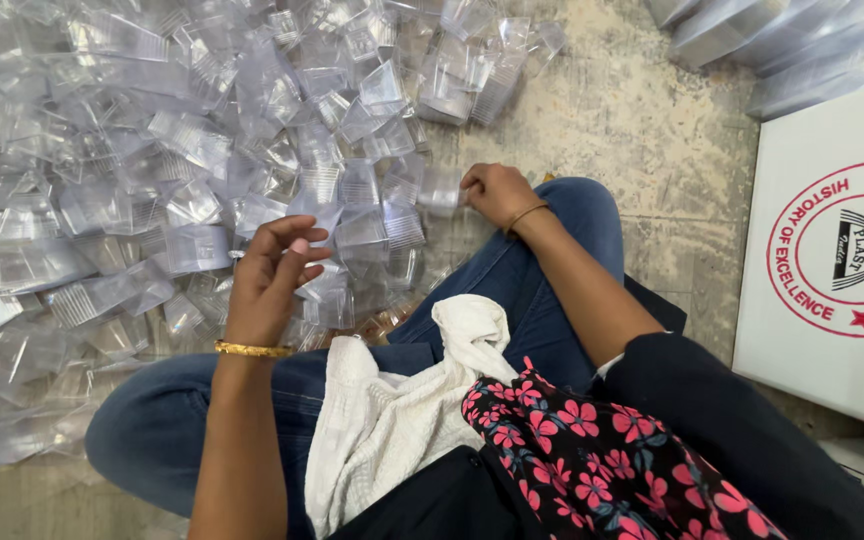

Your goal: The person sits on the floor among a large pile of clear plastic cups and stacks them one at a time, picking up individual cups and nesting them into a growing stack, then setting completed stacks aside.

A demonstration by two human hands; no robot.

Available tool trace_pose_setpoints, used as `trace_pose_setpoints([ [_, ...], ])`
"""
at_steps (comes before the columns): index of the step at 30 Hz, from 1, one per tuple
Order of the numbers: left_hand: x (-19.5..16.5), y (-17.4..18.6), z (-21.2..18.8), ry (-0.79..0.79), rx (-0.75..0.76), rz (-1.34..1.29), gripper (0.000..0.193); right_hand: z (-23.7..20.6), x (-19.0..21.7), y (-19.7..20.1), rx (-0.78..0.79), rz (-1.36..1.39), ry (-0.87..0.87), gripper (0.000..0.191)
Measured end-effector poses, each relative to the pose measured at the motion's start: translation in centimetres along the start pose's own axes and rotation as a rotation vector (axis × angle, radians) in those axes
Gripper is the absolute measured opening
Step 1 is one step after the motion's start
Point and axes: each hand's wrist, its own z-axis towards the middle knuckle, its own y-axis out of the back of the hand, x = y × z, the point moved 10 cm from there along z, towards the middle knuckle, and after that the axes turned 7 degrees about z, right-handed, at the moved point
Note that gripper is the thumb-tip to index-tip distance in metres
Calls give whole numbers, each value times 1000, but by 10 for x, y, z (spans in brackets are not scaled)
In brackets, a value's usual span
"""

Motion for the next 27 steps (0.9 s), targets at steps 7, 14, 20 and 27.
trace_pose_setpoints([
  [7,12,-3,27,-42,-121,73,30,-7,16,3,-67,-67,0,18],
  [14,19,-1,26,-35,-140,116,28,26,-55,68,-219,569,-47,17],
  [20,22,0,24,-5,-147,111,27,-9,-156,276,-983,162,-293,40],
  [27,25,13,13,0,-218,94,28,-14,-227,312,-1089,719,-711,106],
])
